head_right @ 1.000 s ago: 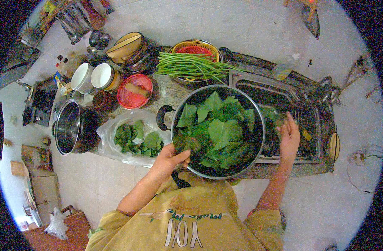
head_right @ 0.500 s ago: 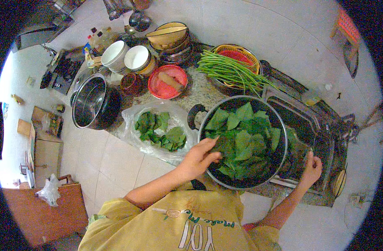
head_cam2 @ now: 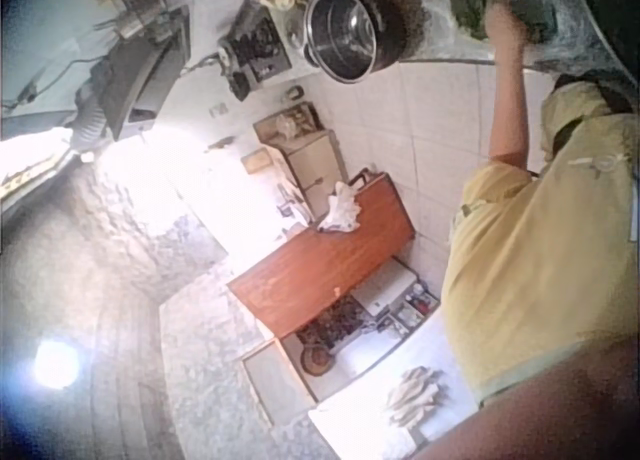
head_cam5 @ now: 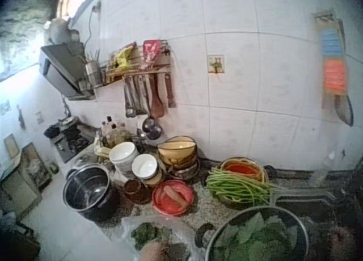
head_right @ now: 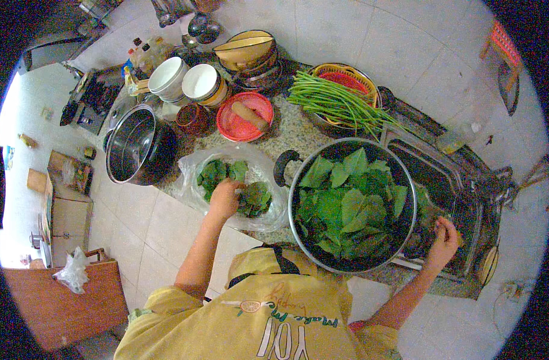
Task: The person stands at a kitchen counter and repeatedly picks up large green leaves from a metal bowl. They tear the leaves into smaller pieces by hand and place the torn pieces into a clear plastic bag on the counter. The process continues with the person handling the leaves one at a time.
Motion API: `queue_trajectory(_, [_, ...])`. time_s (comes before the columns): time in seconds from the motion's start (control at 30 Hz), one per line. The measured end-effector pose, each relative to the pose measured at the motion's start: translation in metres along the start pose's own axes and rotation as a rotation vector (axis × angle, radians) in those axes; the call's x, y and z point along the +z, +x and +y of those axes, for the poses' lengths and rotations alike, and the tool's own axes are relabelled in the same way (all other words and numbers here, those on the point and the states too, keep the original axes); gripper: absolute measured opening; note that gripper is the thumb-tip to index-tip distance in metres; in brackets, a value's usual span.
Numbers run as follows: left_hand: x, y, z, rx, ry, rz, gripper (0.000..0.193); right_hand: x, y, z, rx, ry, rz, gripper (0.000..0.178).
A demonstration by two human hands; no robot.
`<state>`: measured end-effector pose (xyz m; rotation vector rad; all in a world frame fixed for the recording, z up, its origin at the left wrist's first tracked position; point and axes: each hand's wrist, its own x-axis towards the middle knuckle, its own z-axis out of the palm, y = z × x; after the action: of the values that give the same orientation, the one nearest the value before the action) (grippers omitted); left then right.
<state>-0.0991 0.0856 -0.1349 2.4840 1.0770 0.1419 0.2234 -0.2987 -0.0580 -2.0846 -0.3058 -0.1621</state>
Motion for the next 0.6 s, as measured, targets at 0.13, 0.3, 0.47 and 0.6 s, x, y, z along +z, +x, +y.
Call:
queue_trajectory(0.13, [0.014, -0.007, -0.005, 0.088, -0.007, 0.043, 0.028, 0.004, -0.003, -0.008, -0.016, 0.022, -0.016, 0.014])
queue_trajectory(0.3, [0.013, 0.000, -0.001, 0.035, -0.131, 0.123, 0.014, 0.008, -0.008, -0.026, 0.016, 0.087, -0.015, 0.014])
queue_trajectory(0.47, [-0.012, -0.001, 0.016, -0.215, -0.869, 0.025, 0.009, 0.014, -0.014, -0.036, -0.027, 0.057, -0.080, 0.013])
queue_trajectory(0.6, [-0.041, -0.009, 0.041, -0.322, -1.546, -0.181, 0.016, 0.052, -0.041, -0.092, 0.072, 0.263, -0.204, 0.014])
